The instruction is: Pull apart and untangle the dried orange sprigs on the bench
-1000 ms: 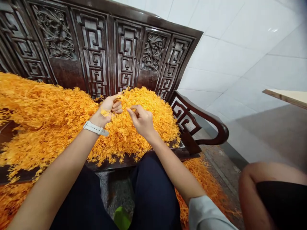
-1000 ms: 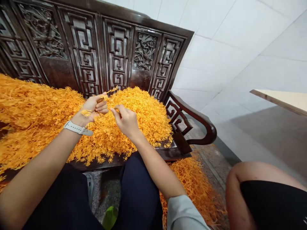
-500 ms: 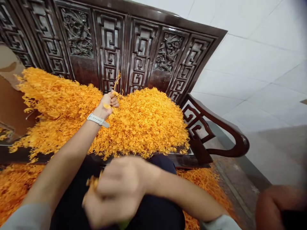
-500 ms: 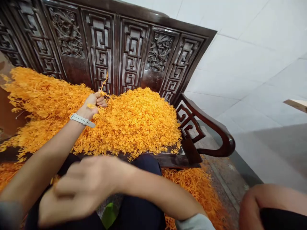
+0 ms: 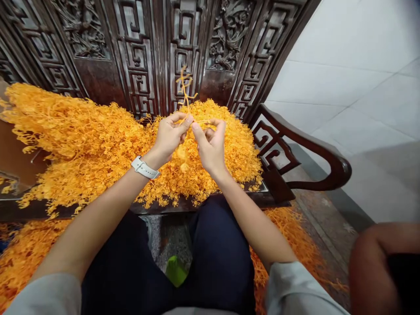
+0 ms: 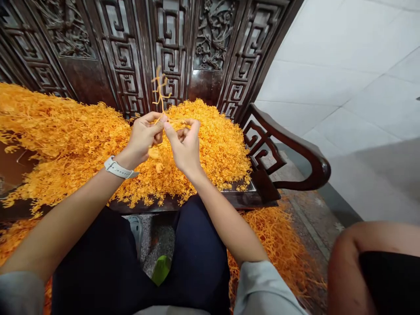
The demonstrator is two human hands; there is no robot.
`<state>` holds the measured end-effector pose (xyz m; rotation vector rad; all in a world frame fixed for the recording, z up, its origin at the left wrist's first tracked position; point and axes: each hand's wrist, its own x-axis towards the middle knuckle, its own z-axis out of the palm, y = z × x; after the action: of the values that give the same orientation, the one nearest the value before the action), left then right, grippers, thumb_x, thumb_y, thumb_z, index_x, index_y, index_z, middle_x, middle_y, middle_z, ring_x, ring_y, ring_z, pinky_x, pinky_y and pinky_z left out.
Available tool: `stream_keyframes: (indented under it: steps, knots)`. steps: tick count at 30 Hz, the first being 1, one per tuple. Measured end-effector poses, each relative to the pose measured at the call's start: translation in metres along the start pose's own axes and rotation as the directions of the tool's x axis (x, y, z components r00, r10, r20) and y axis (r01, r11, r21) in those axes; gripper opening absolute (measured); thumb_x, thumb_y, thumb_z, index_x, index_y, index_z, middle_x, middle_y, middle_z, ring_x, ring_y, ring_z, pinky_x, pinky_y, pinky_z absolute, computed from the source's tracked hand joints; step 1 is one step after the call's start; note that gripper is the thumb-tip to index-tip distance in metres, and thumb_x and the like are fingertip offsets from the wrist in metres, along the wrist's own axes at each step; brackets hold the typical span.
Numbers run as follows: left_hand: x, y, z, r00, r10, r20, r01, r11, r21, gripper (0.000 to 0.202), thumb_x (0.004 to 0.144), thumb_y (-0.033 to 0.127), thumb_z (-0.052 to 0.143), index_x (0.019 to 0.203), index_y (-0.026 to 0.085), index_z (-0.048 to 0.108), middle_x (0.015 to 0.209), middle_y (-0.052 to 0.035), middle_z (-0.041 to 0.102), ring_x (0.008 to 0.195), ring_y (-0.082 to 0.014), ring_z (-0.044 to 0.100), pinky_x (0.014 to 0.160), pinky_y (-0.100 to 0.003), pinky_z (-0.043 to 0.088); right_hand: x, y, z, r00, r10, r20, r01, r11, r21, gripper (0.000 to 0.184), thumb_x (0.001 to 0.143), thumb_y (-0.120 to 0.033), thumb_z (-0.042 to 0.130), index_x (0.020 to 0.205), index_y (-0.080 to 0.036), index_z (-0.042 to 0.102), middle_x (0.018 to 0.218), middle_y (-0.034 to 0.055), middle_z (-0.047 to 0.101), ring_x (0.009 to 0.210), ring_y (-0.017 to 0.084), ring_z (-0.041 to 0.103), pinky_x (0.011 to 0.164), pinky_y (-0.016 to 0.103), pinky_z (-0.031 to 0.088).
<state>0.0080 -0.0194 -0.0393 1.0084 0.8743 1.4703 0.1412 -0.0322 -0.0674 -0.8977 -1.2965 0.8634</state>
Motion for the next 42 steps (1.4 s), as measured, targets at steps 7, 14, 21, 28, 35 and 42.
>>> stream_keyframes:
  steps: [7, 14, 21, 28, 35, 42]
  knots:
    - [-0.006, 0.007, 0.011, 0.991, -0.018, -0.135, -0.001, 0.990, -0.143, 0.016, 0.094, 0.024, 0.080, 0.087, 0.024, 0.065, 0.053, 0.0090, 0.029, 0.041, -0.0044, 0.027, 0.047, -0.021, 0.013, -0.001, -0.001, -0.006, 0.999, -0.041, -0.023, 0.041, 0.999, -0.022, 0.044, 0.096, -0.064, 0.068, 0.090, -0.025, 0.048, 0.085, -0.0009, 0.052, 0.070, 0.011, 0.046, 0.066, 0.029, 0.041]
    - [-0.001, 0.006, 0.007, 0.985, 0.001, -0.173, -0.001, 1.000, 0.000, 0.028, 0.094, 0.017, 0.075, 0.072, 0.019, 0.058, 0.047, 0.0095, 0.025, 0.039, -0.0034, 0.017, 0.043, -0.022, 0.011, -0.017, -0.008, -0.002, 0.977, -0.119, 0.176, 0.128, 0.991, -0.039, 0.047, 0.108, -0.055, 0.055, 0.075, -0.024, 0.044, 0.067, -0.0043, 0.043, 0.061, 0.011, 0.039, 0.062, 0.028, 0.035]
    - [0.041, 0.027, -0.061, 0.929, -0.153, -0.338, 0.120, 0.986, -0.117, 0.033, 0.107, 0.022, 0.059, 0.075, 0.021, 0.049, 0.043, 0.0113, 0.019, 0.036, -0.0038, 0.012, 0.039, -0.019, 0.014, -0.079, -0.059, 0.006, 0.098, -0.282, 0.954, 0.344, 0.909, 0.233, 0.022, 0.109, -0.028, 0.055, 0.096, -0.021, 0.071, 0.094, 0.0023, 0.076, 0.086, 0.014, 0.069, 0.074, 0.027, 0.049]
    - [0.031, 0.040, -0.064, 0.974, -0.200, -0.108, 0.176, 0.964, -0.202, 0.044, 0.116, 0.029, 0.043, 0.076, 0.018, 0.057, 0.039, 0.0105, 0.022, 0.032, -0.0031, 0.016, 0.039, -0.017, 0.015, -0.005, -0.022, -0.006, 0.837, 0.309, 0.452, -0.451, 0.856, 0.251, 0.042, 0.084, -0.052, 0.087, 0.104, -0.025, 0.062, 0.067, -0.0084, 0.050, 0.053, 0.007, 0.030, 0.048, 0.025, 0.024]
    - [0.024, 0.037, -0.047, 0.973, -0.232, 0.012, 0.229, 0.945, -0.234, 0.038, 0.114, 0.030, 0.051, 0.079, 0.017, 0.058, 0.042, 0.0112, 0.019, 0.031, -0.0030, 0.017, 0.040, -0.018, 0.015, 0.000, 0.003, -0.006, 0.794, 0.455, 0.403, -0.568, 0.791, 0.228, 0.052, 0.082, -0.058, 0.087, 0.108, -0.026, 0.056, 0.075, -0.0065, 0.061, 0.051, 0.007, 0.040, 0.049, 0.026, 0.025]
    - [0.035, 0.025, -0.042, 0.967, -0.229, -0.113, 0.203, 0.958, -0.204, 0.036, 0.113, 0.021, 0.046, 0.077, 0.020, 0.050, 0.040, 0.0113, 0.020, 0.030, -0.0040, 0.017, 0.038, -0.017, 0.017, -0.027, -0.013, 0.004, 0.629, 0.242, 0.739, -0.593, 0.765, 0.254, 0.027, 0.098, -0.042, 0.074, 0.084, -0.022, 0.063, 0.058, -0.0106, 0.049, 0.045, 0.005, 0.032, 0.044, 0.021, 0.028]
